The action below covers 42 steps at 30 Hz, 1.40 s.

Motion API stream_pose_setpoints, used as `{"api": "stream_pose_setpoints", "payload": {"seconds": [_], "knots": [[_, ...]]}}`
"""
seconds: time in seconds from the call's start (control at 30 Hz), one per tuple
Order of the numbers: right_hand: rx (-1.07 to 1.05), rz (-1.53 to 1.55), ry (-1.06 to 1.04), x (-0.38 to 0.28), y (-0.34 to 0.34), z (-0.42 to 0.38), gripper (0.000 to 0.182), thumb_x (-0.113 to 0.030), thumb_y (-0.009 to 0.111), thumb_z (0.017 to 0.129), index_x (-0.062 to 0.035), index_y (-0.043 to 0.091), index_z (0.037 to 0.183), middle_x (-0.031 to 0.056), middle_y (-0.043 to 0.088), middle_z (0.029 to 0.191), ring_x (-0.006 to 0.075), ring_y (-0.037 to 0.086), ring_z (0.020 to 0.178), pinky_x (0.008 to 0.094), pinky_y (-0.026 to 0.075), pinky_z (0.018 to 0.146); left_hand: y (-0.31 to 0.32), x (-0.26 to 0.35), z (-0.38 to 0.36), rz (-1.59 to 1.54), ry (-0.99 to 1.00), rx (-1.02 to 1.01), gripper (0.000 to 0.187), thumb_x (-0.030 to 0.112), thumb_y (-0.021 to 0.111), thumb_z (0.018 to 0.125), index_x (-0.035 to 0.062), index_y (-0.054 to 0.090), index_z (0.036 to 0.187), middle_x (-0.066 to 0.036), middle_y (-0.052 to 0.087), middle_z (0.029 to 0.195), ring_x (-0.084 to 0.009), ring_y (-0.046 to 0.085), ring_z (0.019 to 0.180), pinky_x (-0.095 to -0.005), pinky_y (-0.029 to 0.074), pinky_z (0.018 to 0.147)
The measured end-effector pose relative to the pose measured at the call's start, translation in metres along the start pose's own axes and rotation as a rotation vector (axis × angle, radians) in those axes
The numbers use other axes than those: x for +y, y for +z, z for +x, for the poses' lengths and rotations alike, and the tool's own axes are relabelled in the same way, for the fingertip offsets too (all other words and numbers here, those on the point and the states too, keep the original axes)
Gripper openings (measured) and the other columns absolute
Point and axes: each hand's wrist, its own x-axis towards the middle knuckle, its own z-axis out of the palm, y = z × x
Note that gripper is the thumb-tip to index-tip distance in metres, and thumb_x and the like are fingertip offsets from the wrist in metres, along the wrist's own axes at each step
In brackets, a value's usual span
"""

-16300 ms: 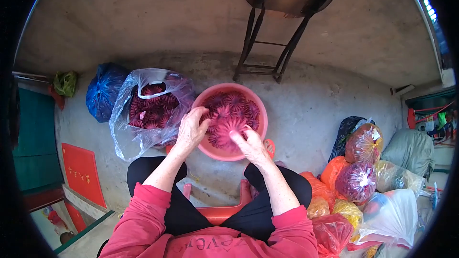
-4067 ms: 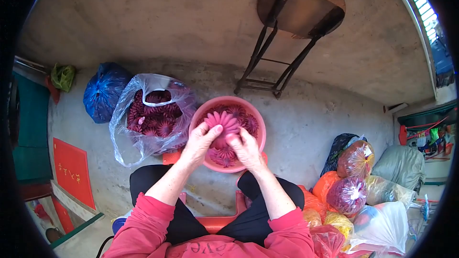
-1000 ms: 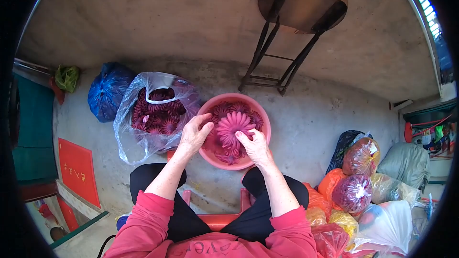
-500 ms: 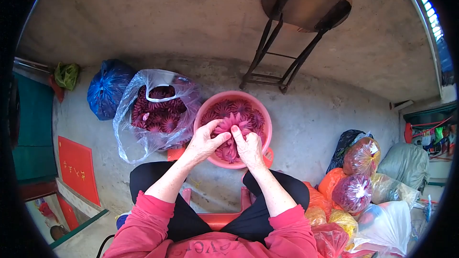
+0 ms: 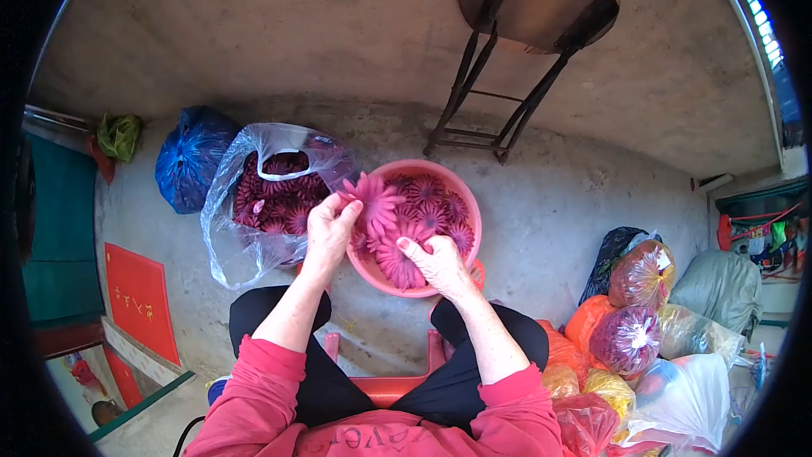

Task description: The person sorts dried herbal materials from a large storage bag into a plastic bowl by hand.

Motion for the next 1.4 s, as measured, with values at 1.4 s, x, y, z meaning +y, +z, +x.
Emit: {"api": "stream_pose_setpoints", "payload": {"seconds": [1.4], "knots": [[0.389, -0.18, -0.417, 0.016, 0.009, 0.013, 0.029, -0.026, 0.063, 0.082, 0.0016, 0.063, 0.088, 0.0051, 0.064, 0.076, 0.0097, 0.055, 0.065, 0.0204, 0.045, 0.061, 0.027, -0.008, -0.008, -0.286, 0.051, -0.064, 0.02, 0.004, 0.061, 0.077, 0.0034, 0.056, 0.096, -0.003, 0.058, 0.079, -0.0076, 0.051, 0.066, -0.0172, 0.042, 0.061]]}}
